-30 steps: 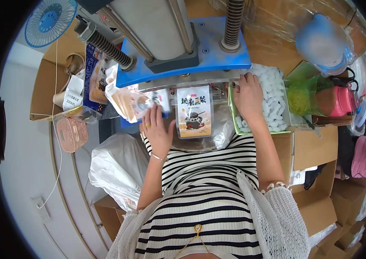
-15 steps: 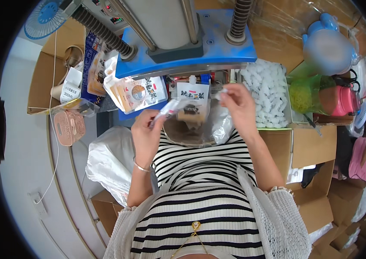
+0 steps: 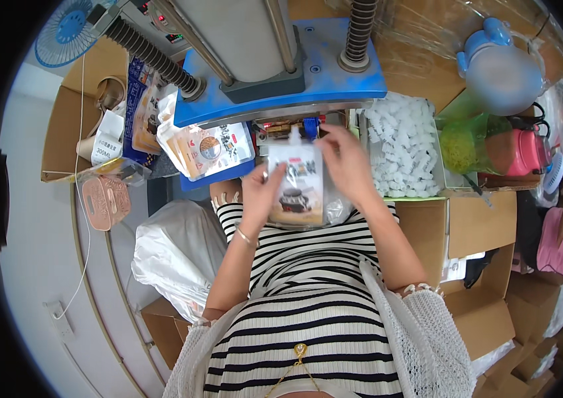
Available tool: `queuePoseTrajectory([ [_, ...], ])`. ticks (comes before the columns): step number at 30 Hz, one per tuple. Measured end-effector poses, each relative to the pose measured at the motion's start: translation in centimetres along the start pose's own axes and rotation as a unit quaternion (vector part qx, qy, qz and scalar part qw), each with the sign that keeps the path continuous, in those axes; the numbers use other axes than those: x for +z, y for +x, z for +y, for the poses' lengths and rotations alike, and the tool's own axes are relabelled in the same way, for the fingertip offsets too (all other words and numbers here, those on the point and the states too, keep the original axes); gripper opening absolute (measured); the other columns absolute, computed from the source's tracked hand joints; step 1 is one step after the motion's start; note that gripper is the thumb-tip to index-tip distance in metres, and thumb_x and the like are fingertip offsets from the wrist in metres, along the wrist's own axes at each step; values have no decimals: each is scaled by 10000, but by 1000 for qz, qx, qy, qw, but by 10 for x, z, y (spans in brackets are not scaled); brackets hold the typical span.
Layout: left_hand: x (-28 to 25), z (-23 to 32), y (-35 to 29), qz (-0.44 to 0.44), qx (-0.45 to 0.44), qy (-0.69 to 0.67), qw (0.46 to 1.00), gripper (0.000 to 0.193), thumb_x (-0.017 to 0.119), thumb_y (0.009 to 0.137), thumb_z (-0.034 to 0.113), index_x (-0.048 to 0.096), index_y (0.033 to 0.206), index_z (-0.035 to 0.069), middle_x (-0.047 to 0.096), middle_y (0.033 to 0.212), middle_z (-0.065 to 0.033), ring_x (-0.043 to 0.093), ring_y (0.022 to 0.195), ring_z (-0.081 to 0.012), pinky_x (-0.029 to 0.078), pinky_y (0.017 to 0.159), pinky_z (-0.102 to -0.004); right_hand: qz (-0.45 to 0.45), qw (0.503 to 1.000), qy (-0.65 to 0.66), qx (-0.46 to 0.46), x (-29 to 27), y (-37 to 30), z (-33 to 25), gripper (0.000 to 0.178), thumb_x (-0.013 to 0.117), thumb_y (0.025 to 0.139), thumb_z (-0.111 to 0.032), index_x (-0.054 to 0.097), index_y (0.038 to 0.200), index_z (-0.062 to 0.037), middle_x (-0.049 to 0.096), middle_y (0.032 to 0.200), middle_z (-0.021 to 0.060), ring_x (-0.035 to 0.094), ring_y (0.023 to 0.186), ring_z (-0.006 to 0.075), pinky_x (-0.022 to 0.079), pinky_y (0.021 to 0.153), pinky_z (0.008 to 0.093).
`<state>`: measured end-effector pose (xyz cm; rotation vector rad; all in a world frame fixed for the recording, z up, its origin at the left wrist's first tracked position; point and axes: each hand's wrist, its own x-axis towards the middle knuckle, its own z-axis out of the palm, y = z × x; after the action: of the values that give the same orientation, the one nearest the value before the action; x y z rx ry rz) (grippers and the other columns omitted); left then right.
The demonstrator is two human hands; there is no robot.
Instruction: Packaging small items into plastic bags and sealing them using a heat sealer machine.
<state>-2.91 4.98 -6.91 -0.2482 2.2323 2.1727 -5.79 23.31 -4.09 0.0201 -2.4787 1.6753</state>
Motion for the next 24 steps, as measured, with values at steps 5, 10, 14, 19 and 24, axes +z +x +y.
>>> queuePoseTrajectory([
  [5,0,-2,39,-3,-21,-12,1000,400,688,914,255,566,651,-20,433,560,90,335,549,-13,256,453,-248,121,980,-144,-69,-43,14,17,135,606,867,-42,674,979,-8,661,891,155,653,808,290,509,707,365],
  [10,-21,21,35,-32,23,278,960,362,694,902,320,637,737,4,548,601,-1,481,553,-106,393,510,-301,70,917,-392,-29,-52,17,33,174,591,850,-45,660,1004,-6,680,977,165,650,863,365,518,732,417],
  [14,-52,32,21,186,261,544,776,490,711,845,369,597,1157,8,602,1110,-176,573,1024,-342,465,846,-429,64,893,-446,-6,-43,13,38,195,602,861,-83,643,1044,-31,679,976,161,651,878,365,517,741,436],
  [19,-67,-22,-11,92,282,557,776,464,720,823,237,576,1229,68,567,1263,-130,503,1158,-374,395,959,-476,79,929,-361,-22,-49,19,39,235,615,873,-92,620,1101,-35,671,982,170,646,859,342,515,753,413],
  [24,-77,34,-4,158,274,472,823,79,705,846,101,691,875,29,647,760,-75,602,629,-241,489,627,-298,95,990,-105,6,-52,4,33,225,616,898,-63,614,1118,-18,675,953,100,646,810,205,514,731,328],
])
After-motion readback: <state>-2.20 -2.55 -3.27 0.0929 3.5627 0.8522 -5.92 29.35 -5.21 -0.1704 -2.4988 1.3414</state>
